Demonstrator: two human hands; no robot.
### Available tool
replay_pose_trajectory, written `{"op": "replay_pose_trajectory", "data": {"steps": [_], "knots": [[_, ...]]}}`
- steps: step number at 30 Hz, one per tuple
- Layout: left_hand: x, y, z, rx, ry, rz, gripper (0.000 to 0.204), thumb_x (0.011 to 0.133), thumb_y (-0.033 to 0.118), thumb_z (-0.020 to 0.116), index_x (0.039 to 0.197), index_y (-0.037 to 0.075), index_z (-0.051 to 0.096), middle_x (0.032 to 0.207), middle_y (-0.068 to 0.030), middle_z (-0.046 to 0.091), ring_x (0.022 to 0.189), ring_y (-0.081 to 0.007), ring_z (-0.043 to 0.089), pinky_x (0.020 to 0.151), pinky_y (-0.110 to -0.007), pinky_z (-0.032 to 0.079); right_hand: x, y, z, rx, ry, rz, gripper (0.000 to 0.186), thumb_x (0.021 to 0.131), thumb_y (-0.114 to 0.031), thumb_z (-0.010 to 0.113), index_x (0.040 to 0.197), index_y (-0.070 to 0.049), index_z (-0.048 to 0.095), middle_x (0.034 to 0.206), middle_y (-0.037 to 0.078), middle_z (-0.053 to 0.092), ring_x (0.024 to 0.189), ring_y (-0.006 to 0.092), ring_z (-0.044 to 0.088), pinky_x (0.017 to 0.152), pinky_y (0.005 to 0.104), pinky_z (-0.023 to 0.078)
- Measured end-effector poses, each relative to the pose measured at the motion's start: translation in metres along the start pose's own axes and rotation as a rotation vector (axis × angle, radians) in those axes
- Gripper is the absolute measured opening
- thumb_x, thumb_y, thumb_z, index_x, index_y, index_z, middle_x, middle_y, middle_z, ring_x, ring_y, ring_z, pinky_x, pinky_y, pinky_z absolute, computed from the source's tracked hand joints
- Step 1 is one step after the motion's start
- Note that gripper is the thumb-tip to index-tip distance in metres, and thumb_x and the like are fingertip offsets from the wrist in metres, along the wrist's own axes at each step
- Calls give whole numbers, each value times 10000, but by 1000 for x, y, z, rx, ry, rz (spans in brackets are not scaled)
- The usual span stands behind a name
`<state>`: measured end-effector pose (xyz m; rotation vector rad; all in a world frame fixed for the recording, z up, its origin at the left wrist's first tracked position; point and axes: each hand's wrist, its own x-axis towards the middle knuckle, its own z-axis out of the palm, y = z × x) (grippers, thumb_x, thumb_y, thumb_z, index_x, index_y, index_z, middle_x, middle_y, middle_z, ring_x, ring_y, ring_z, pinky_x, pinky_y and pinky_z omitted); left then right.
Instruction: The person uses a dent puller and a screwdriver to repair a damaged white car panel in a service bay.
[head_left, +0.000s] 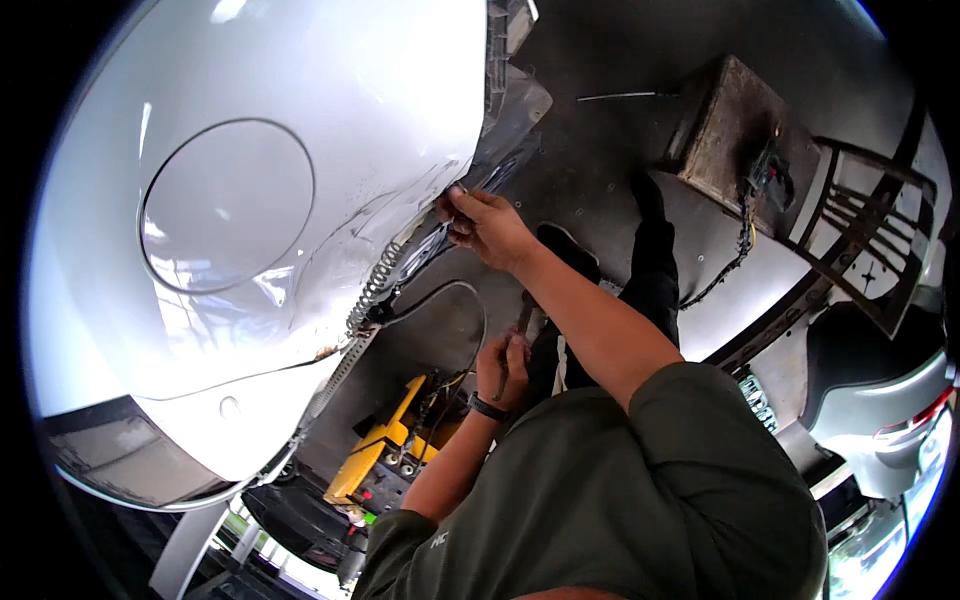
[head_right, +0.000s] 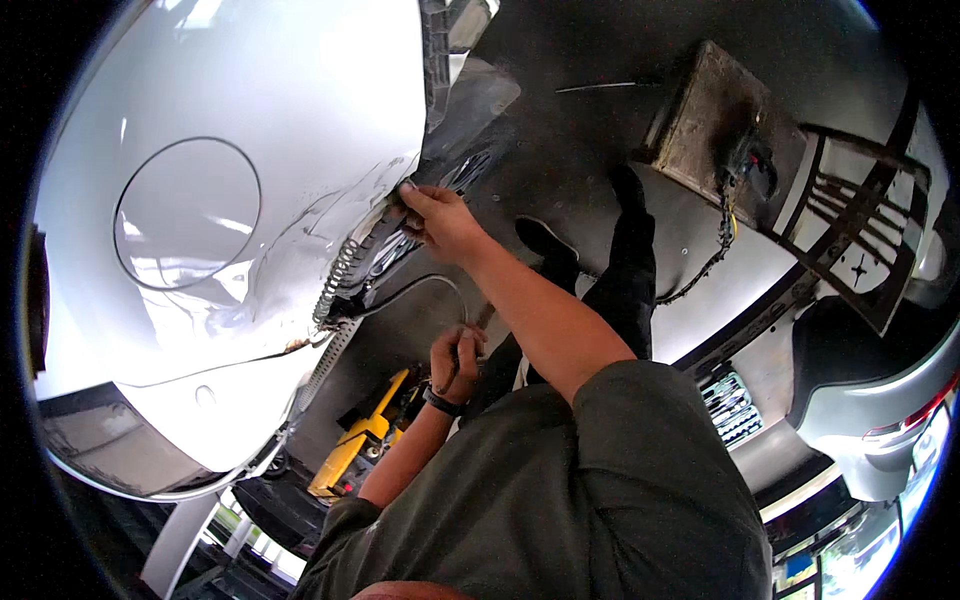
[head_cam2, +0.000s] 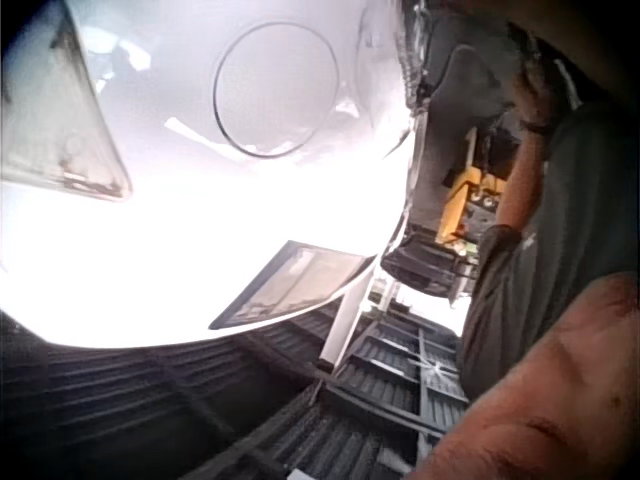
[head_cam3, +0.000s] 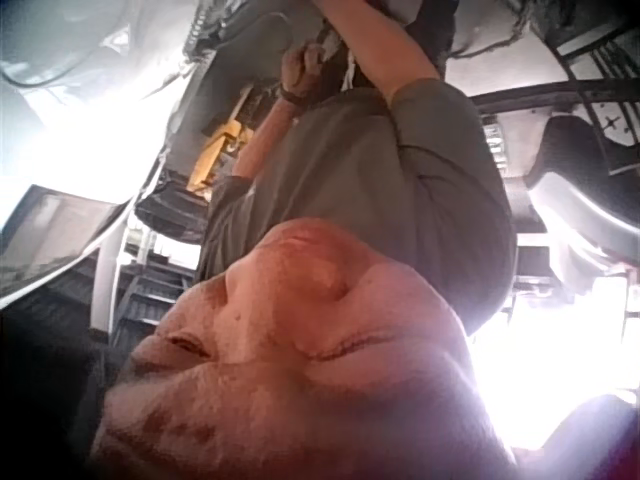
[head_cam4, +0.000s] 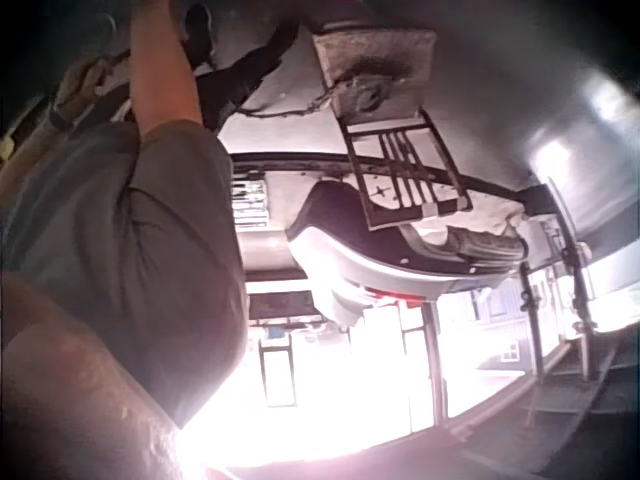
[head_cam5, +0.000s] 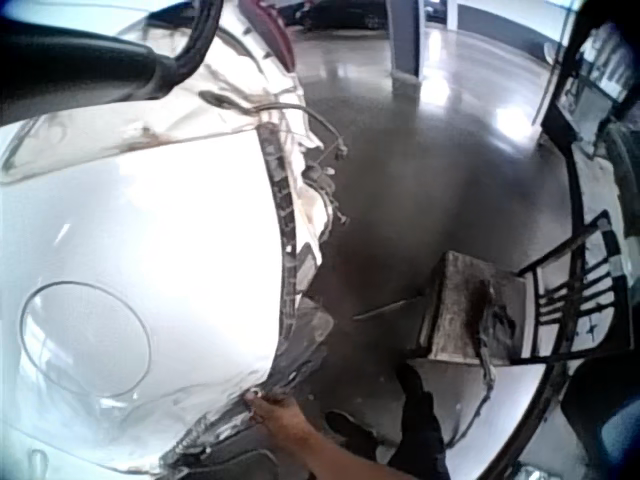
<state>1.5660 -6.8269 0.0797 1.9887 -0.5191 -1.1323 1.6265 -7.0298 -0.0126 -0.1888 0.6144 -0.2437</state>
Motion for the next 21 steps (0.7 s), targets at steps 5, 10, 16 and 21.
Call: {"op": "replay_pose_trajectory", "data": {"steps": [5,10,16,21], "knots": [[-1,3,4,-8,1,-78,246,1038,114,517,869,-24,631,748,-76,635,721,-149,589,919,-342,506,-4,4,-1,292,-116,63,288,1088,-319,551,1007,-65,659,788,-38,583,675,87,506,764,322,512],[4,11,11,9,-30,-34,248,1037,86,498,846,-24,614,752,-79,632,737,-150,582,855,-321,489,3,13,-1,943,-440,267,268,1104,-269,504,980,-65,625,764,-19,572,621,90,455,792,340,497],[9,19,18,-39,-75,-54,267,1035,78,484,797,-14,562,756,-101,619,747,-159,580,1040,-366,472,0,8,5,28,-83,-160,290,1095,-321,529,984,-68,615,781,-16,571,669,105,493,791,347,518],[10,8,20,22,-72,-19,264,1044,140,497,892,-30,631,776,-88,637,703,-146,573,795,-343,458,-2,-1,0,363,-218,151,275,1094,-326,533,998,-88,633,785,-33,579,671,100,500,797,351,500]]}}
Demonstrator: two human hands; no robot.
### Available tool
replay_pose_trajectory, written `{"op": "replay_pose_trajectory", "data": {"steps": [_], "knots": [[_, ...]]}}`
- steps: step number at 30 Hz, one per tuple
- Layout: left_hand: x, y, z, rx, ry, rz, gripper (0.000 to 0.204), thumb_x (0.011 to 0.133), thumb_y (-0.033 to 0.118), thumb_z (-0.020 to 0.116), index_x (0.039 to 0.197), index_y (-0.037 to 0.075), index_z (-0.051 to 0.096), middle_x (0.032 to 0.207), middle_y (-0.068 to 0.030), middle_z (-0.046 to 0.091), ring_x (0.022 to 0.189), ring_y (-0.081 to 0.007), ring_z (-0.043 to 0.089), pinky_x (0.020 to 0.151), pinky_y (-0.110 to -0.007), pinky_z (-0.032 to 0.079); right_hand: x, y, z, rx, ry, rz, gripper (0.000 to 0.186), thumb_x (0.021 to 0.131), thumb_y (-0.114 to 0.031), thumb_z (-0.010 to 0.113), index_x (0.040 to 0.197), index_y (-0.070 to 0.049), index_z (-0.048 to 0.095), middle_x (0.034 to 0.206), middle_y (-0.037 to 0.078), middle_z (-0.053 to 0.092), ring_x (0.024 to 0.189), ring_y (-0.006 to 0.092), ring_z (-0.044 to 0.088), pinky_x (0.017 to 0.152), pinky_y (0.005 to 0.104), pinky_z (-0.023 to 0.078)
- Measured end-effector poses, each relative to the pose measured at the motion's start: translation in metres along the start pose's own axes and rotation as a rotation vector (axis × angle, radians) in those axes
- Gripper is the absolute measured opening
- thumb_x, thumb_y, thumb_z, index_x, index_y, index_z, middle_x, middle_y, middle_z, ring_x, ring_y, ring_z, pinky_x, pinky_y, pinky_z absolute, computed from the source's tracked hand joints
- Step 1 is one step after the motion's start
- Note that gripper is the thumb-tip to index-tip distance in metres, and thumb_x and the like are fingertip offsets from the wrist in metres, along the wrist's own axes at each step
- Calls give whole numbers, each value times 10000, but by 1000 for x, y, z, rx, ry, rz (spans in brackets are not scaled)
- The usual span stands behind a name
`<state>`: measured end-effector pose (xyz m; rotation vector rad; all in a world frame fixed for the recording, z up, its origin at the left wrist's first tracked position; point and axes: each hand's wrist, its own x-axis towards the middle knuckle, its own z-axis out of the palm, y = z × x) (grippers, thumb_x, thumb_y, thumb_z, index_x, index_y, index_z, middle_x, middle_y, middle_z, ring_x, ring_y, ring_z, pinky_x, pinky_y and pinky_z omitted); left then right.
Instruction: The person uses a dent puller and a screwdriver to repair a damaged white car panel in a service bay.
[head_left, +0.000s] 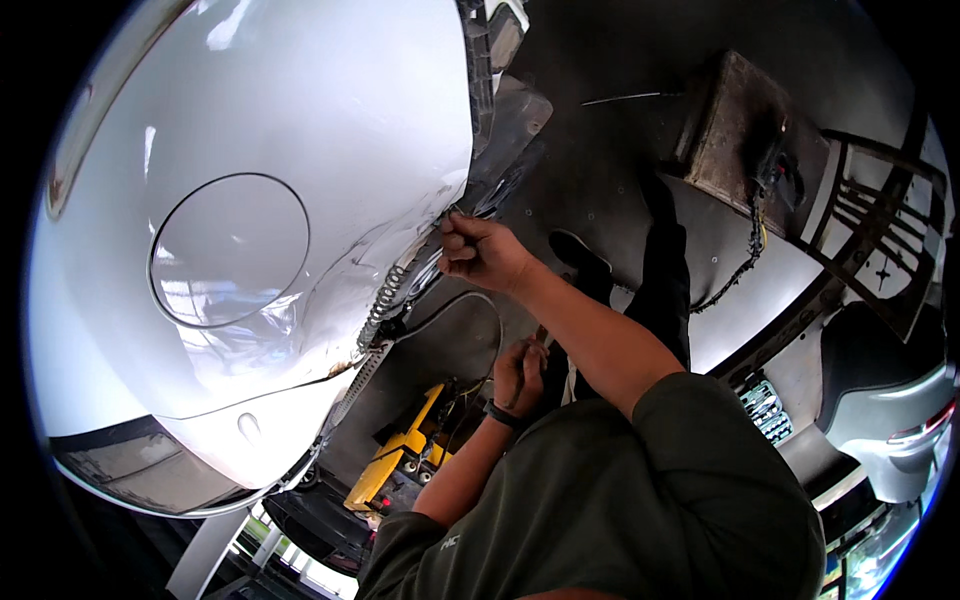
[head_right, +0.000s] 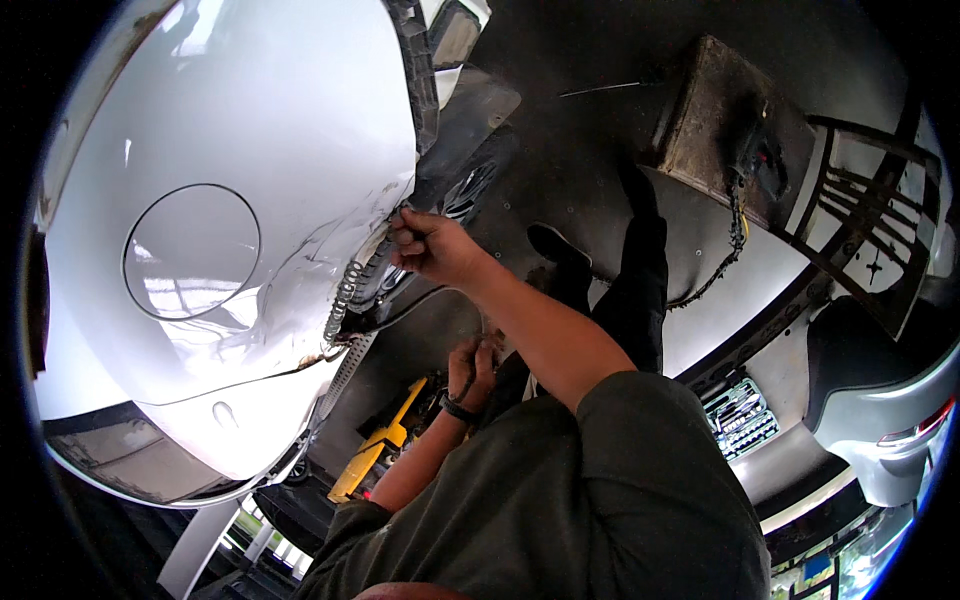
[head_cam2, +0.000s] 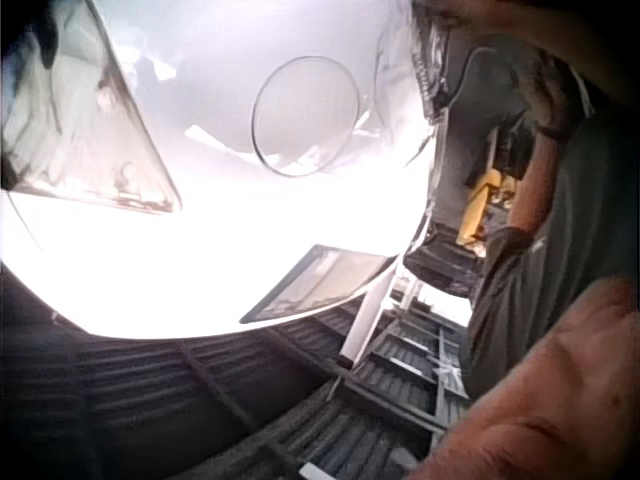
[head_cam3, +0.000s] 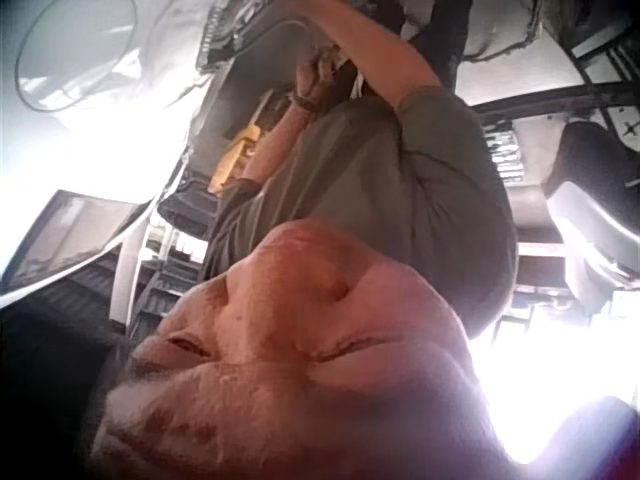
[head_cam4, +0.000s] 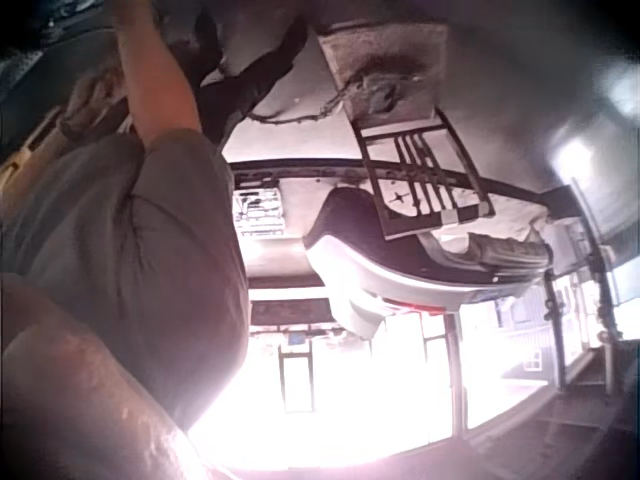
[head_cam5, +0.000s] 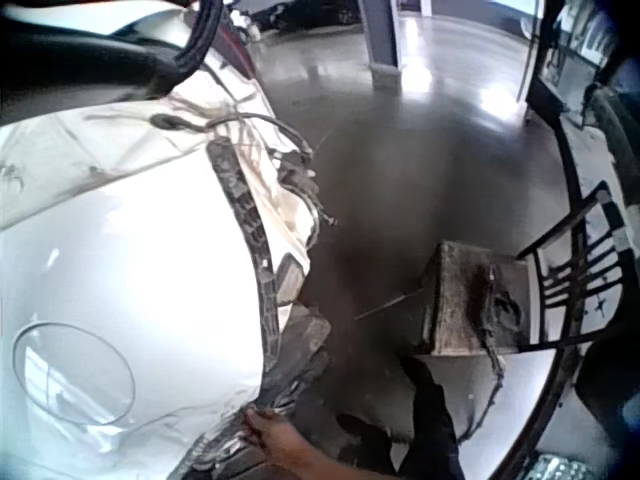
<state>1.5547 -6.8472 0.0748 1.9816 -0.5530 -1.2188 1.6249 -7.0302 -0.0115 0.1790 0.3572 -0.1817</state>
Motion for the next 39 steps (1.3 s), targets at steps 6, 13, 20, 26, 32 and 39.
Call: {"op": "replay_pose_trajectory", "data": {"steps": [6,13,20,26,32,39], "knots": [[0,-6,-1,-35,48,11,302,1056,190,503,912,-33,648,795,-85,650,702,-148,572,661,-341,472,7,3,-9,-74,-96,-85,243,1091,-319,545,1008,-109,635,821,-29,580,696,104,505,833,350,492],[2,-10,-2,-44,53,-53,310,1059,195,498,891,-25,638,800,-84,648,723,-146,568,681,-332,465,-8,-15,3,-18,-98,53,249,1079,-320,552,1041,-98,657,869,-17,584,764,123,527,878,379,477],[-2,-15,-7,-93,50,-42,285,1053,167,491,885,-28,613,776,-68,612,719,-145,545,690,-326,453,-2,-3,-6,427,-366,157,300,1074,-396,557,1057,-117,665,841,-24,547,722,114,494,922,396,465],[-3,-13,-5,28,64,-15,320,1061,221,502,907,-22,643,722,-86,587,675,-176,534,651,-352,444,5,-7,-22,284,-297,87,278,1078,-368,559,972,-127,648,790,-28,530,666,111,469,913,397,486],[-14,-10,2,-1,126,-24,302,1040,184,501,871,-28,635,710,-126,605,672,-200,560,661,-368,463,-3,-15,-10,93,-108,61,301,1075,-373,573,913,-127,638,760,-28,529,677,124,474,901,421,506],[-29,-12,24,-54,277,-26,315,1025,175,519,810,-31,622,697,-137,611,661,-207,577,661,-372,471,-9,-25,10,-477,155,-25,336,1076,-412,577,939,-107,605,728,-36,447,664,101,404,834,363,464]]}}
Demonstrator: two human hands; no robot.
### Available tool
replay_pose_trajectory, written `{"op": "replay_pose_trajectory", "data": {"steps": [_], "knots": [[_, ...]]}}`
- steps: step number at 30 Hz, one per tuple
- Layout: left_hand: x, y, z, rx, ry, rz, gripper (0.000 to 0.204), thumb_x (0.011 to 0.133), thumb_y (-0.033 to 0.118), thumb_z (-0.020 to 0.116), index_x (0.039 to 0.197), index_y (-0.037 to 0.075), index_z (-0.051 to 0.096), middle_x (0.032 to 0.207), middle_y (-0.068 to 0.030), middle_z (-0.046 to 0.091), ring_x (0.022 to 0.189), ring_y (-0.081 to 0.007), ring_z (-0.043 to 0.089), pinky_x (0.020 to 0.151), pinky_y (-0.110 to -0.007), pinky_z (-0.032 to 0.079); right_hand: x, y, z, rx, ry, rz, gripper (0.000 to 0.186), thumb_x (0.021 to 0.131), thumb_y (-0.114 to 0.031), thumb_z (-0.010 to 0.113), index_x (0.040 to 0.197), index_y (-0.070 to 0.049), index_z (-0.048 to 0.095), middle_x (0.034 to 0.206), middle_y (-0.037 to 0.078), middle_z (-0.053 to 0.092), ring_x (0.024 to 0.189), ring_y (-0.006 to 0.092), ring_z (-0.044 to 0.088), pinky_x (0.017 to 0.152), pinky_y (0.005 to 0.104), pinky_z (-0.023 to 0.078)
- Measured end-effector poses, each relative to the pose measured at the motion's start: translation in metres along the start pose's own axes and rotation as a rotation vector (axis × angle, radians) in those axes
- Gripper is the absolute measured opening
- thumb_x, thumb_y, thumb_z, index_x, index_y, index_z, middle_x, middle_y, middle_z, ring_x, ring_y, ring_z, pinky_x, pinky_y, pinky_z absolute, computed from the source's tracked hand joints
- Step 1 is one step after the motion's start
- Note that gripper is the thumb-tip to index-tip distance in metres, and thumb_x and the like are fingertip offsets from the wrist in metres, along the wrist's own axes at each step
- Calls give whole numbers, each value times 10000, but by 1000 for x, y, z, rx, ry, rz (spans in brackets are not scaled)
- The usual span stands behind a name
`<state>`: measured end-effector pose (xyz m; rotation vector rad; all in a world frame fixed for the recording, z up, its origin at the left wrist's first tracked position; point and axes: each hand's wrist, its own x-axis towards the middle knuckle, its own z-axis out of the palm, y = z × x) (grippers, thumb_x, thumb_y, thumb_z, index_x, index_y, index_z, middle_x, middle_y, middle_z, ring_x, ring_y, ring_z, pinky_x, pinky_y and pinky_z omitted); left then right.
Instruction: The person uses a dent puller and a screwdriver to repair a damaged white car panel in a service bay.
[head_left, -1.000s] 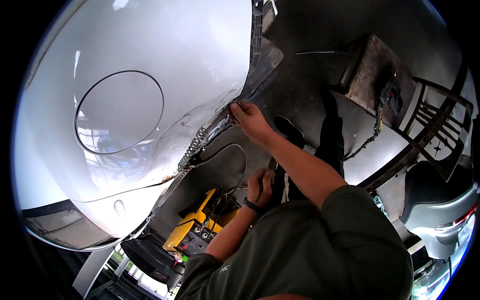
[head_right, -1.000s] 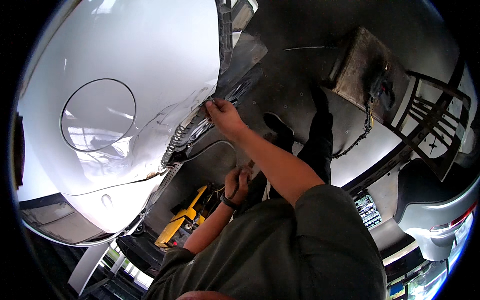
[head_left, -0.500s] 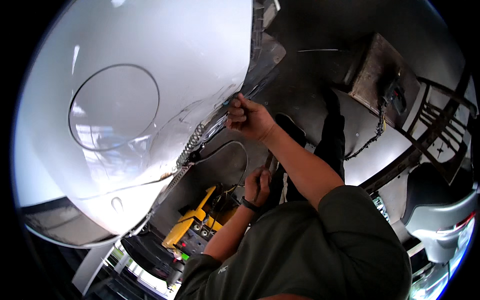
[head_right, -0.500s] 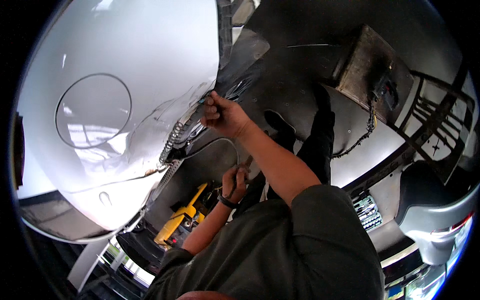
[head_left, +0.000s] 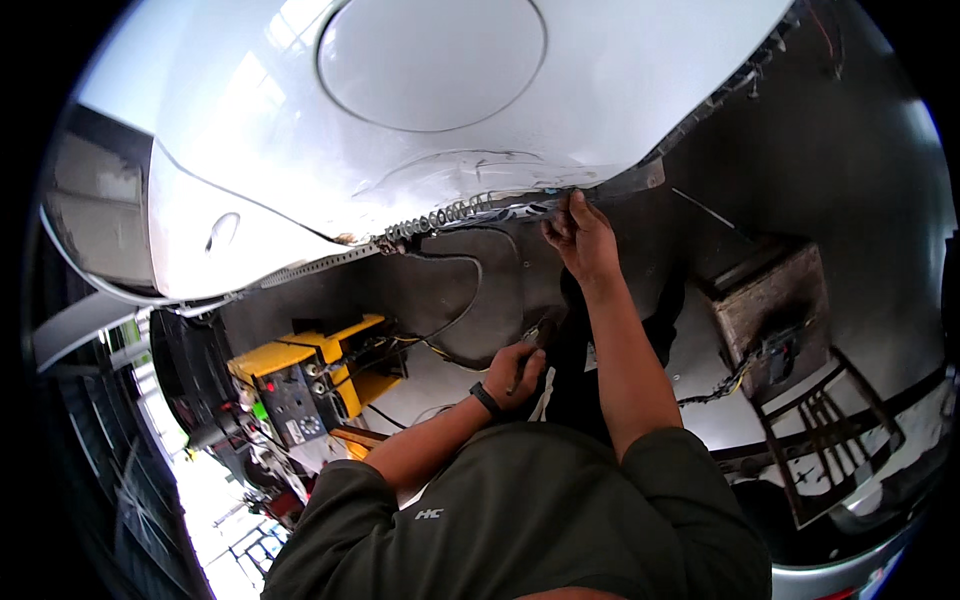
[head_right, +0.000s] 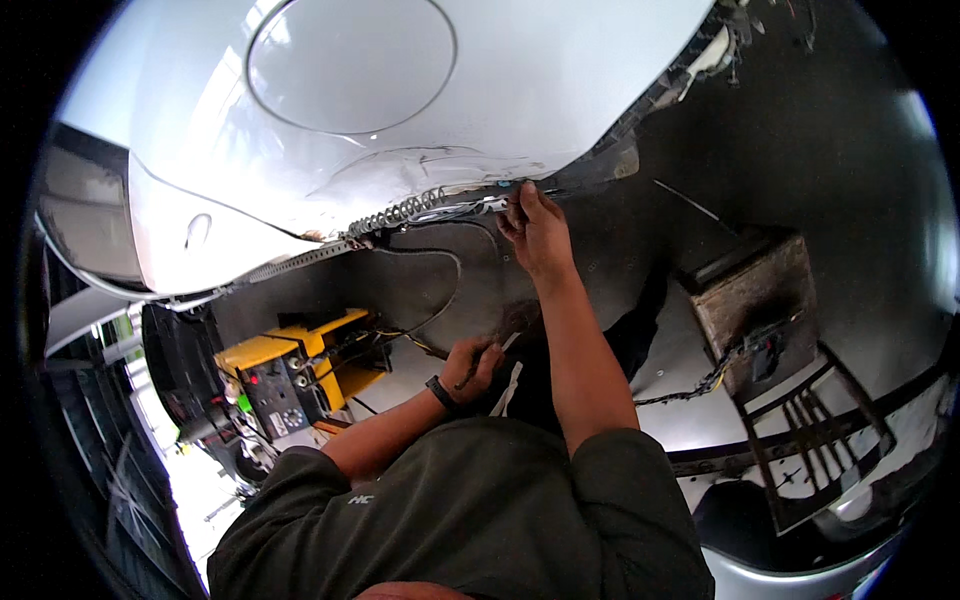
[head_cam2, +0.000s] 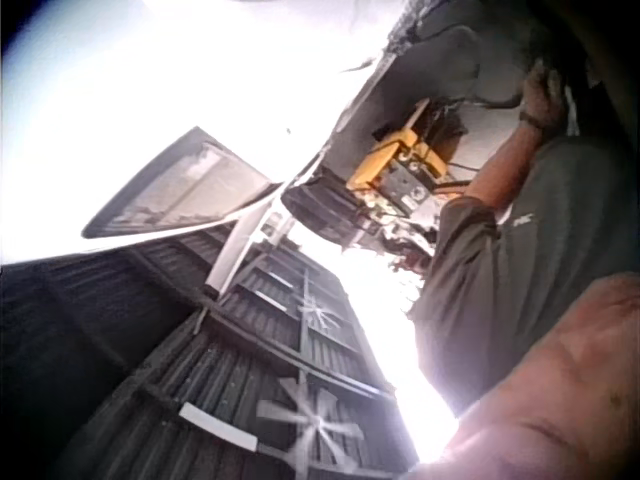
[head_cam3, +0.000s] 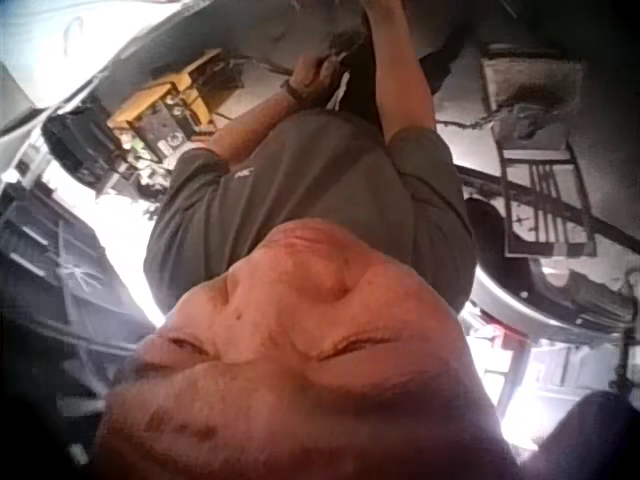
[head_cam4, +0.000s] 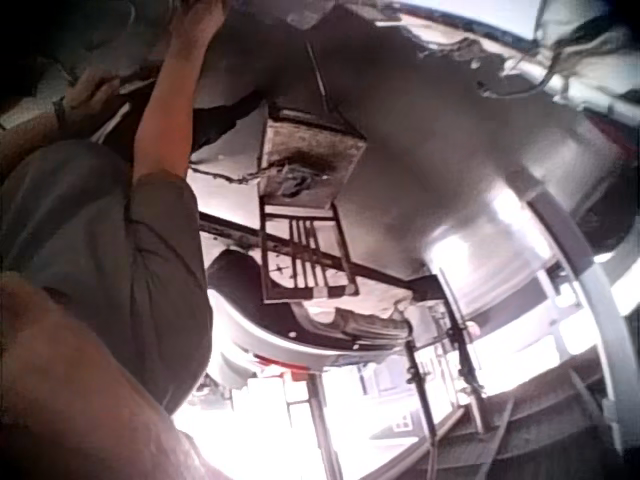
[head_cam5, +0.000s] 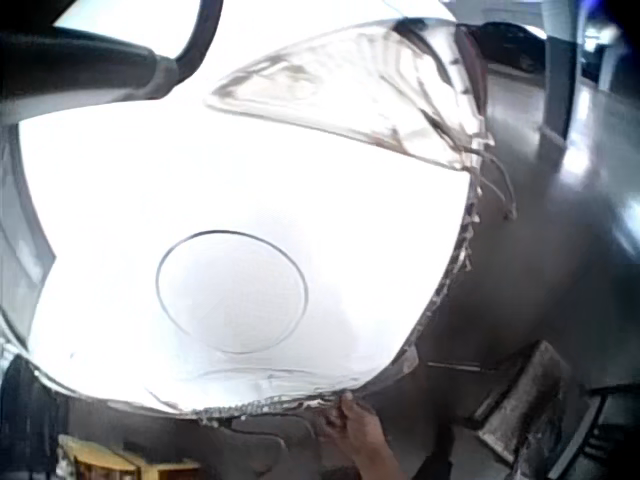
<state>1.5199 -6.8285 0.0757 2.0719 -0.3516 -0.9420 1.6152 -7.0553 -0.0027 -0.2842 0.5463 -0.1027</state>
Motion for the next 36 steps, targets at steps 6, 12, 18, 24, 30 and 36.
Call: {"op": "replay_pose_trajectory", "data": {"steps": [6,12,18,24,30,36], "knots": [[-17,6,30,-65,155,-56,263,1006,181,573,857,-25,637,714,-171,639,642,-254,606,650,-390,487,2,3,5,-277,175,-132,318,1057,-363,634,898,-88,609,760,-38,501,669,76,419,685,295,429],[-31,16,70,-242,241,-95,319,1059,209,527,837,-2,615,677,-41,577,648,-143,538,624,-339,465,9,9,-3,-601,316,-229,324,1056,-305,643,895,-25,652,852,5,646,706,94,480,657,319,432],[-42,29,111,-391,393,-127,323,1060,220,549,839,-6,610,686,-35,577,661,-115,532,622,-327,459,-1,-15,-1,-1571,302,-391,433,1084,-426,526,988,-36,686,759,136,637,635,326,571,553,513,429],[-57,48,124,-534,501,-119,314,1044,196,566,814,-9,621,682,-51,594,655,-121,551,629,-327,457,-8,-38,19,-2063,241,-485,396,1042,-357,540,891,-25,694,908,229,718,883,442,695,765,561,547],[-61,47,114,-498,458,-85,342,1037,227,565,797,-9,623,654,-71,581,627,-136,544,619,-341,452,-10,-49,31,-2342,232,-484,409,1047,-371,504,921,-53,728,929,179,750,893,389,726,813,548,555],[-52,12,81,-350,342,42,374,1035,281,575,801,-10,595,652,-126,549,610,-210,529,613,-400,440,-17,-56,54,-2629,139,-376,392,1059,-339,477,953,-73,745,984,152,755,958,354,725,889,561,513]]}}
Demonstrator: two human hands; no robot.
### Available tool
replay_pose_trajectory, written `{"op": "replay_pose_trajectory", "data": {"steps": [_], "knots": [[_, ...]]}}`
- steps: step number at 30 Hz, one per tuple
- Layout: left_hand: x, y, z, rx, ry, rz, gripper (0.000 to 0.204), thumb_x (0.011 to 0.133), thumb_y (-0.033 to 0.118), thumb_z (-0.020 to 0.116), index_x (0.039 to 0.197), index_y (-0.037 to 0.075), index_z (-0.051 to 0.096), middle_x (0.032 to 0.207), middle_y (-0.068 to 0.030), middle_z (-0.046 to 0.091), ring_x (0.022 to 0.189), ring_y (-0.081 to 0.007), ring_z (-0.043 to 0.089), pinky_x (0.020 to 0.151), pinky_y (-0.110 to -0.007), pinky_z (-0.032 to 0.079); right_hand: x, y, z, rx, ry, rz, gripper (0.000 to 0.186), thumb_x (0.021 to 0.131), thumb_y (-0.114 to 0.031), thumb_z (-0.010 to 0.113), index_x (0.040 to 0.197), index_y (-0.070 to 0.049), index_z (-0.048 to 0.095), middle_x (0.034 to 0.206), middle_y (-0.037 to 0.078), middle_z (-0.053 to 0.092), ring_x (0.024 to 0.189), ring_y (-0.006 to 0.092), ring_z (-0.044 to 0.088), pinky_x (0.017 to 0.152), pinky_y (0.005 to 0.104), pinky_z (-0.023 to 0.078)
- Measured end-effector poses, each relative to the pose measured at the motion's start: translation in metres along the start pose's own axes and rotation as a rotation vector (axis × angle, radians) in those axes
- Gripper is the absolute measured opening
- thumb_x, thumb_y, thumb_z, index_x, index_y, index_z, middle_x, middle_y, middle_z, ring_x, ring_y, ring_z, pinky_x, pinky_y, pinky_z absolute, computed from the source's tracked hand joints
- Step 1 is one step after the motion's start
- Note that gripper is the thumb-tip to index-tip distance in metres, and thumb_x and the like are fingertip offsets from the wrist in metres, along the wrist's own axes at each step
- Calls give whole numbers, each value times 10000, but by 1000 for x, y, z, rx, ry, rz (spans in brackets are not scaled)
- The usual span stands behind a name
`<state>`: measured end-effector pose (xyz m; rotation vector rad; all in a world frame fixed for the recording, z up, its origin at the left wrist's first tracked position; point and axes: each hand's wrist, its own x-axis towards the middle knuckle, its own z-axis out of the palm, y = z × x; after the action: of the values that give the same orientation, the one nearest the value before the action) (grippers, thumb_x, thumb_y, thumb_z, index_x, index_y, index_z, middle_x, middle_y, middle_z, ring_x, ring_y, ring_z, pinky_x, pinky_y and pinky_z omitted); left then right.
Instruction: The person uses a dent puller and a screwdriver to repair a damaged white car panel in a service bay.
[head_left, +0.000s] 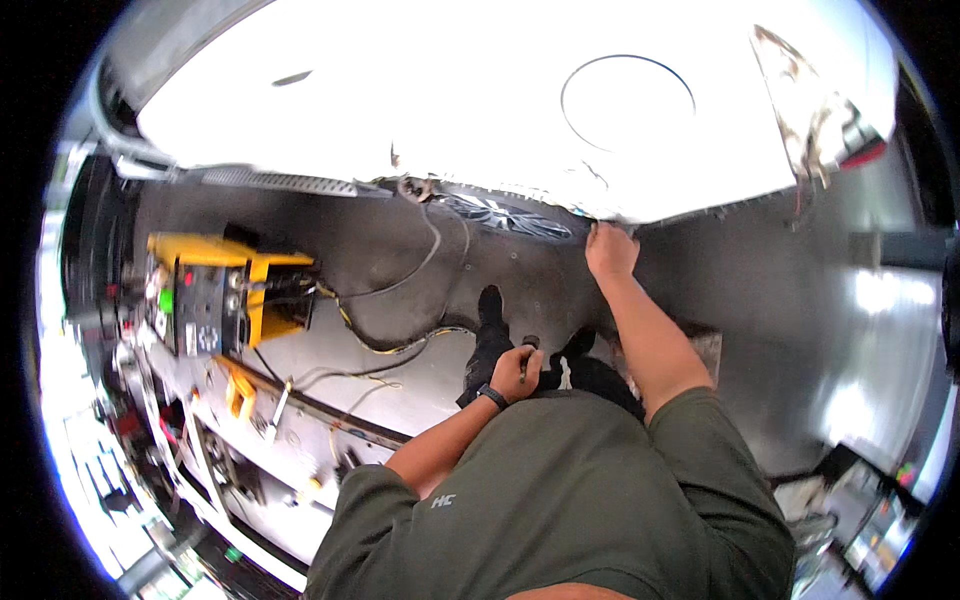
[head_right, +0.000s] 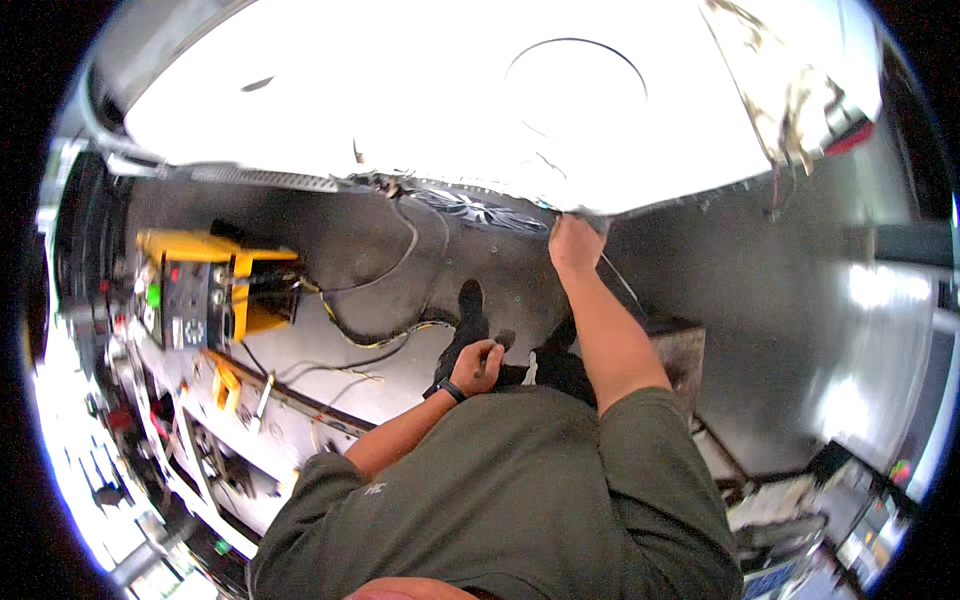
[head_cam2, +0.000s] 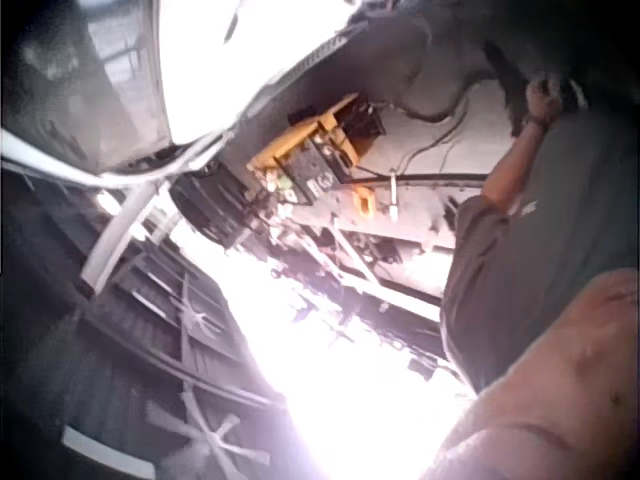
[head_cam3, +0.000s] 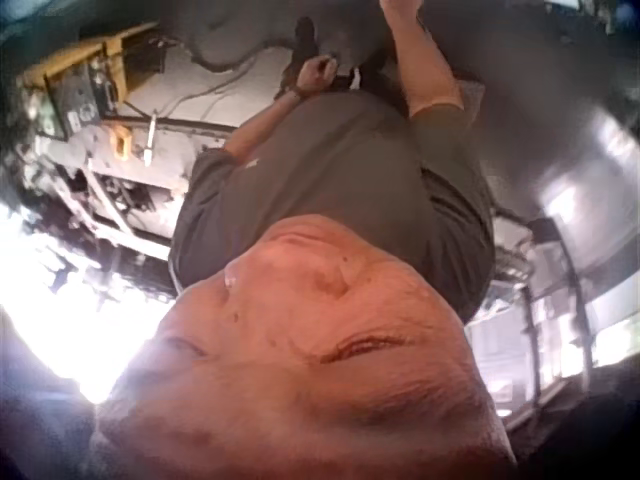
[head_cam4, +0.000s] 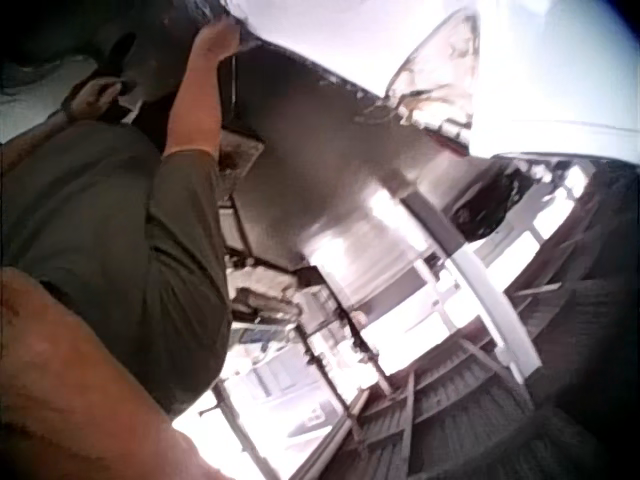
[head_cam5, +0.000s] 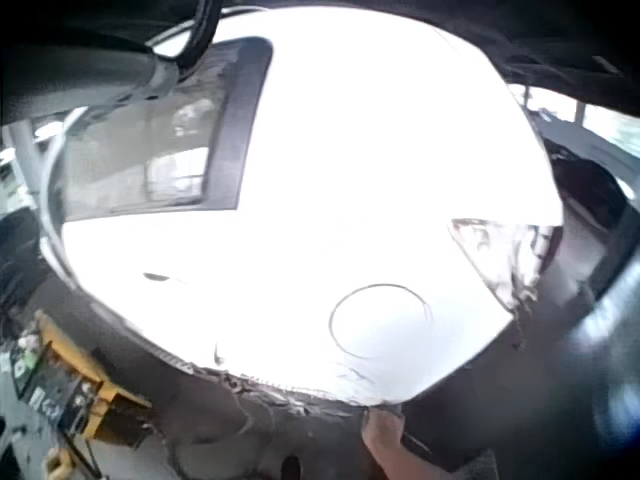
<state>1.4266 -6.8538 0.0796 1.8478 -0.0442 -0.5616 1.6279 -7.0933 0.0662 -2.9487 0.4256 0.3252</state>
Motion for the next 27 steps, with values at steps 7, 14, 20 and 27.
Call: {"op": "replay_pose_trajectory", "data": {"steps": [7,14,20,27], "knots": [[38,-26,-47,123,-177,98,297,1024,218,592,822,1,599,652,-149,551,579,-252,539,588,-406,442,12,-2,7,206,-125,186,397,1053,-338,516,929,-41,748,940,154,757,851,299,718,835,464,505],[83,-51,-61,244,-353,18,331,1046,262,574,846,1,611,697,-122,603,642,-222,583,639,-387,468,-31,12,96,1872,-486,467,366,1078,-364,560,960,-39,681,795,35,611,687,150,524,672,334,466],[107,-69,-39,275,-260,-112,361,1058,305,564,859,10,625,734,-89,609,689,-202,574,656,-395,456,-94,38,254,1460,-443,776,346,1064,-332,552,1039,-16,690,899,109,662,800,234,604,742,395,488],[156,-139,22,626,-323,-158,387,1087,366,534,998,20,684,848,-72,653,789,-187,581,712,-431,469,-89,136,424,990,-725,630,422,1053,-322,493,1244,-12,706,1286,236,680,1218,411,642,1014,485,515]]}}
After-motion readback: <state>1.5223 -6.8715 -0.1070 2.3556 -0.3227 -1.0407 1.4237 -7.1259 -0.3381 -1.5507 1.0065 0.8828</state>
